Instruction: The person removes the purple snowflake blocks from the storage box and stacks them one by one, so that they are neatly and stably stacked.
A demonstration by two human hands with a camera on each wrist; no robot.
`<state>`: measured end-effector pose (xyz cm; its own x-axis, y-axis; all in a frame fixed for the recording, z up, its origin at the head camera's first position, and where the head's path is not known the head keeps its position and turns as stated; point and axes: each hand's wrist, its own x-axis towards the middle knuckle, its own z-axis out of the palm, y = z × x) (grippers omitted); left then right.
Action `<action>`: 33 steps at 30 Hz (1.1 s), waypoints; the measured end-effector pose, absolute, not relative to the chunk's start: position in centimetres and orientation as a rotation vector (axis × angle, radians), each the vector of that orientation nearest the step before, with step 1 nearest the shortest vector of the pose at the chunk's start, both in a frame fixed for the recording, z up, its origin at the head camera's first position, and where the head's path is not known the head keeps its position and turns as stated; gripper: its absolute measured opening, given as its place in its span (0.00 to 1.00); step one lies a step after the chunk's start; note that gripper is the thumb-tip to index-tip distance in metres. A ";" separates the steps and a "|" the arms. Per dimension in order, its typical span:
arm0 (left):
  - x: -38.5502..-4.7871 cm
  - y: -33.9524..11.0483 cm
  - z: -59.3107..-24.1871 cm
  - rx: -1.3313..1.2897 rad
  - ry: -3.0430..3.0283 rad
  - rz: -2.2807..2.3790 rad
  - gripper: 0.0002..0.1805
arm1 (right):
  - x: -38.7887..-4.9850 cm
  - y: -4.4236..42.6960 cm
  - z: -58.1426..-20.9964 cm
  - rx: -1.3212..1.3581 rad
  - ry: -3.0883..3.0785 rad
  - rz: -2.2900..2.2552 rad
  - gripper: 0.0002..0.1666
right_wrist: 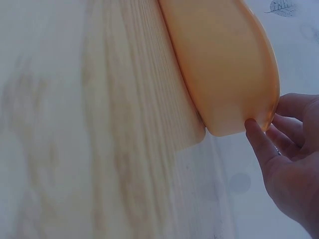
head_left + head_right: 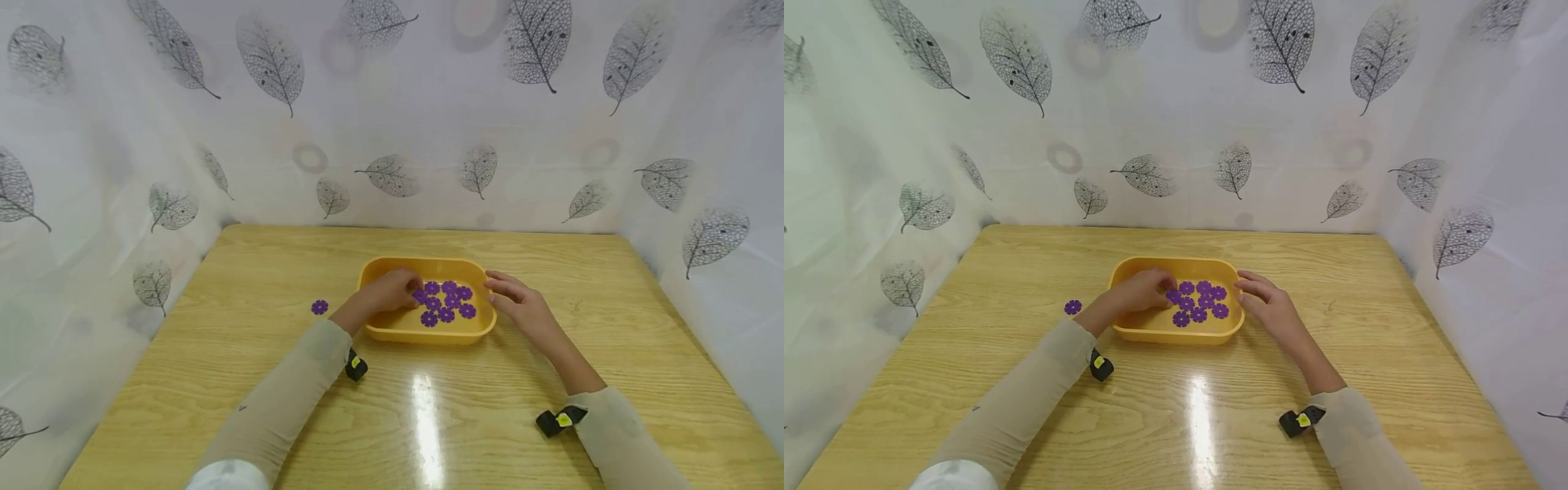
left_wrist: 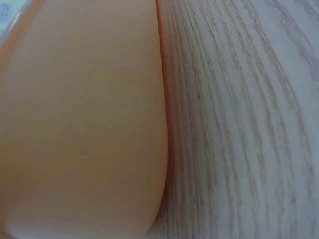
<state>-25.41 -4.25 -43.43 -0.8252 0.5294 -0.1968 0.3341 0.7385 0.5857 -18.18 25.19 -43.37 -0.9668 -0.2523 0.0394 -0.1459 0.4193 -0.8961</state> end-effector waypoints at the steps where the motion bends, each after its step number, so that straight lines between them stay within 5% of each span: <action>1: -25.4 -4.3 -43.5 0.664 2.590 0.777 0.15 | -18.2 25.2 -43.4 -0.361 2.562 -1.599 0.26; 17: -25.3 -4.5 -43.1 0.630 2.653 0.790 0.18 | -18.3 25.2 -43.5 -0.345 2.553 -1.616 0.26; 33: -24.7 -6.0 -41.0 0.663 2.580 1.311 0.18 | -18.3 25.2 -43.5 -0.350 2.550 -1.624 0.26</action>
<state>-24.70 -6.01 -41.01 -0.8863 0.4609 0.0462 0.3091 0.5142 0.8001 -18.28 25.15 -43.53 -0.9688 -0.2445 0.0404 -0.1399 0.4053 -0.9034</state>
